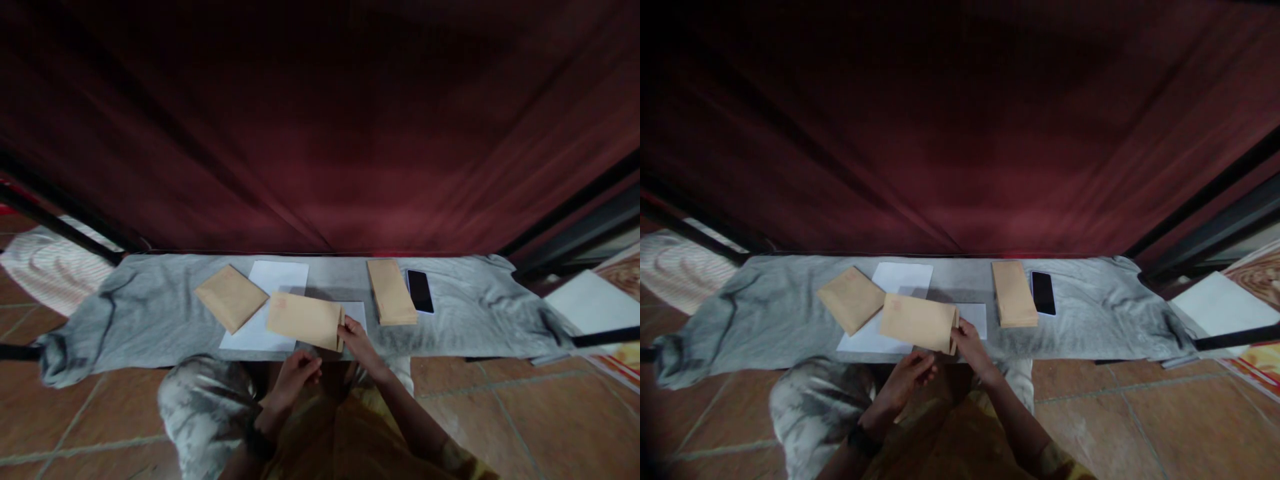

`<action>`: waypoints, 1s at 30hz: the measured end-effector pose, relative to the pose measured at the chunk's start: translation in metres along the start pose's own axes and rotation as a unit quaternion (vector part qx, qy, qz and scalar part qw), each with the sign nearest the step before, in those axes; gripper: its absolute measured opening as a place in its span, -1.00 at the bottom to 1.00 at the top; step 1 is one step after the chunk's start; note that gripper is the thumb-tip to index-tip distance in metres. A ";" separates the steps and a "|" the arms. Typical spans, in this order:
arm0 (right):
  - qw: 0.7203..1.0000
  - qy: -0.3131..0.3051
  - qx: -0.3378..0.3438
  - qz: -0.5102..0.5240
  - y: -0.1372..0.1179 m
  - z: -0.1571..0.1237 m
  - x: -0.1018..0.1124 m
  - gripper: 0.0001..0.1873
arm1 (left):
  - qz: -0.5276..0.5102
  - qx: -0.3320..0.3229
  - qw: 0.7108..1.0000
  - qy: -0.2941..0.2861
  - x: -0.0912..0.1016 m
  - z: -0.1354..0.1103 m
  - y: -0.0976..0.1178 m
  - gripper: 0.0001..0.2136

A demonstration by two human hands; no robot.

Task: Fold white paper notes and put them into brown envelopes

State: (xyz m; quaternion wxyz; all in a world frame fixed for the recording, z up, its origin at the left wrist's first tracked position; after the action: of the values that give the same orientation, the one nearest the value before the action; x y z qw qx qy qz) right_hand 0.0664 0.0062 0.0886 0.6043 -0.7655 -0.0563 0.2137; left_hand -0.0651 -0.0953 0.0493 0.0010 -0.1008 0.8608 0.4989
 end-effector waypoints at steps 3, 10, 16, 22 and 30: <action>0.999 -0.011 0.022 -0.031 -0.012 -0.004 0.010 -0.67 | 0.250 -0.181 0.949 0.055 0.006 -0.018 0.040 -0.71; 0.991 -0.122 -0.033 -0.042 -0.023 -0.032 -0.002 -0.64 | 0.666 -0.410 0.615 0.097 -0.026 -0.045 0.099 -0.03; 0.989 -0.131 -0.057 -0.049 -0.016 -0.041 0.001 -0.67 | 0.682 -0.414 0.599 0.064 -0.035 -0.040 0.096 -0.09; 0.986 -0.118 -0.025 -0.119 -0.011 -0.036 0.014 -0.74 | 0.677 -0.404 0.612 0.064 -0.036 -0.044 0.094 -0.13; 0.989 -0.005 -0.013 -0.149 -0.001 -0.030 0.048 -0.87 | 0.661 -0.392 0.638 0.047 -0.027 -0.045 0.091 -0.14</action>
State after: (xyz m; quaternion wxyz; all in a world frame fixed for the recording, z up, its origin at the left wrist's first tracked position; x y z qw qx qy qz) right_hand 0.1217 -0.0038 0.0822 0.6190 -0.7555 -0.1755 0.1240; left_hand -0.0501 -0.0853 0.1524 -0.4097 0.4809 0.4198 0.6516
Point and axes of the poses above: each hand's wrist, its own z-axis towards the middle knuckle, its own x-axis out of the back of the hand, y = z × x, the point moved 9 cm from there along z, towards the middle knuckle
